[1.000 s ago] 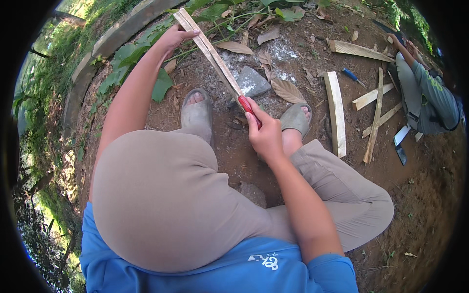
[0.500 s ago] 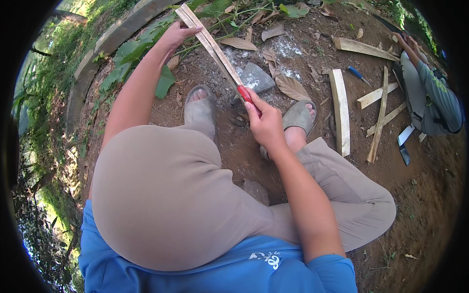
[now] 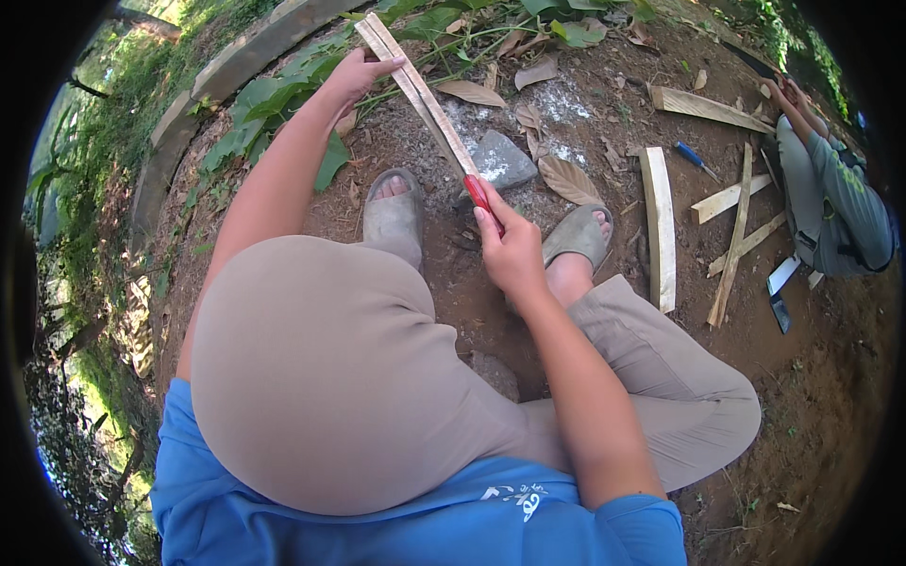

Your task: The person cuts a strip of wood using a hand saw while sitting on the ground, then moves the piece aside.

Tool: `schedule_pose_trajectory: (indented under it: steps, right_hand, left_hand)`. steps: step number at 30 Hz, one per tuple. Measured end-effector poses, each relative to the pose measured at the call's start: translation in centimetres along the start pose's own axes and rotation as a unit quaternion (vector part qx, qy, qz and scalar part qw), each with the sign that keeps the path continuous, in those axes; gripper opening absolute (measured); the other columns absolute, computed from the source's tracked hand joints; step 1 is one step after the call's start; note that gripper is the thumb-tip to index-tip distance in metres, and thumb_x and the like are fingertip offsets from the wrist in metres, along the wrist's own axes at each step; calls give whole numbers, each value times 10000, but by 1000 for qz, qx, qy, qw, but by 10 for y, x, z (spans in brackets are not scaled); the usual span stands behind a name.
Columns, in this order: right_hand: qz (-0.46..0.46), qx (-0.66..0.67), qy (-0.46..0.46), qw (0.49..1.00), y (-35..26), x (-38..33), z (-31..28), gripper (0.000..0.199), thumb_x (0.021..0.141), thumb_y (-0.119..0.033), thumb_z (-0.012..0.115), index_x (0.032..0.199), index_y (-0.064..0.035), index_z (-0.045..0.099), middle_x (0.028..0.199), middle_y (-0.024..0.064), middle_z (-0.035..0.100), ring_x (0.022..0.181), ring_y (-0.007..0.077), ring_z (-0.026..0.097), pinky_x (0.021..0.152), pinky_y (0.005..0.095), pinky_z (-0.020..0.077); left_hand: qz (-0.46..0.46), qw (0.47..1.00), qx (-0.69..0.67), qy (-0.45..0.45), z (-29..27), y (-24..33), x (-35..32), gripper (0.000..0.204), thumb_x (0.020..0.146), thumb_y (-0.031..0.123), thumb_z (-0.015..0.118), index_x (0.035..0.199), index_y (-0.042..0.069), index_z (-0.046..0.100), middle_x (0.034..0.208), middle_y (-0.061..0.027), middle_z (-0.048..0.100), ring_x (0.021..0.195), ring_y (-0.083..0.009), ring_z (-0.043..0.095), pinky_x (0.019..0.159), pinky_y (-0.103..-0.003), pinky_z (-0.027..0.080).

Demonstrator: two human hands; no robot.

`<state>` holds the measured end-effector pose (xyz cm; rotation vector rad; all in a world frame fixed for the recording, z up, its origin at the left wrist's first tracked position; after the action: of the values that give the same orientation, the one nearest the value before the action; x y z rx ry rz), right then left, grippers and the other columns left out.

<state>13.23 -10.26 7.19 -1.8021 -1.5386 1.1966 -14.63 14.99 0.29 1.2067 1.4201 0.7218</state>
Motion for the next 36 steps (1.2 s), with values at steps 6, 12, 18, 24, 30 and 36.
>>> schedule_pose_trajectory:
  steps: [6, 12, 18, 24, 30, 36]
  right_hand:
    - [-26, -18, -20, 999, 1, -88, -41, 445, 1049, -113, 616, 1494, -104, 596, 1197, 260, 744, 1103, 203, 743, 937, 337, 542]
    - [-56, 52, 12, 997, 10, -6, -6, 448, 1054, -121, 616, 1501, -106, 590, 1155, 235, 761, 991, 110, 680, 894, 301, 532]
    - [-59, 37, 22, 997, 2, -37, -11, 453, 1058, -118, 617, 1510, -124, 590, 1114, 192, 773, 848, 91, 597, 823, 294, 523]
    - [-16, -4, -25, 1000, 11, -102, -44, 442, 1058, -90, 589, 1497, -43, 584, 1321, 166, 734, 1235, 187, 679, 1053, 317, 493]
    - [-57, 24, 16, 998, 5, 13, 8, 437, 1048, -151, 634, 1483, -113, 611, 881, 152, 748, 710, 134, 553, 720, 316, 503]
    - [-43, 18, 25, 999, 4, -74, -23, 435, 1047, -117, 634, 1478, -66, 611, 1079, 139, 788, 894, 122, 676, 862, 275, 523]
  left_hand:
    - [18, 1000, 0, -4, -12, -21, 5, 666, 880, 371, 867, 1346, -42, 631, 1314, -172, 689, 1271, -268, 606, 1151, -399, 393]
    - [47, 999, -13, 1, 0, -16, 16, 613, 890, 377, 855, 1310, -26, 663, 1274, -146, 707, 1232, -243, 616, 1107, -401, 420]
    - [25, 999, 37, 16, -8, -19, 19, 635, 873, 394, 869, 1303, -26, 665, 1278, -145, 701, 1211, -250, 630, 1105, -397, 427]
    - [44, 998, -27, 28, -4, -22, 0, 671, 846, 337, 903, 1311, -62, 631, 1248, -182, 711, 1173, -259, 660, 1052, -393, 481]
    - [25, 1000, 8, 16, -5, -24, 17, 669, 872, 425, 866, 1321, -20, 648, 1258, -129, 709, 1208, -235, 624, 1085, -391, 434]
    - [13, 999, 44, 18, -17, -22, 12, 676, 882, 407, 860, 1351, -25, 634, 1318, -157, 696, 1255, -248, 619, 1136, -389, 407]
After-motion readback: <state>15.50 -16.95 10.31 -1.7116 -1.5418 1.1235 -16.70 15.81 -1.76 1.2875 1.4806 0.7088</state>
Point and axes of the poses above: each hand's wrist, its own x-axis towards the middle knuckle, its own z-axis out of the palm, y = z × x, the point moved 8 cm from there along x, towards the middle knuckle
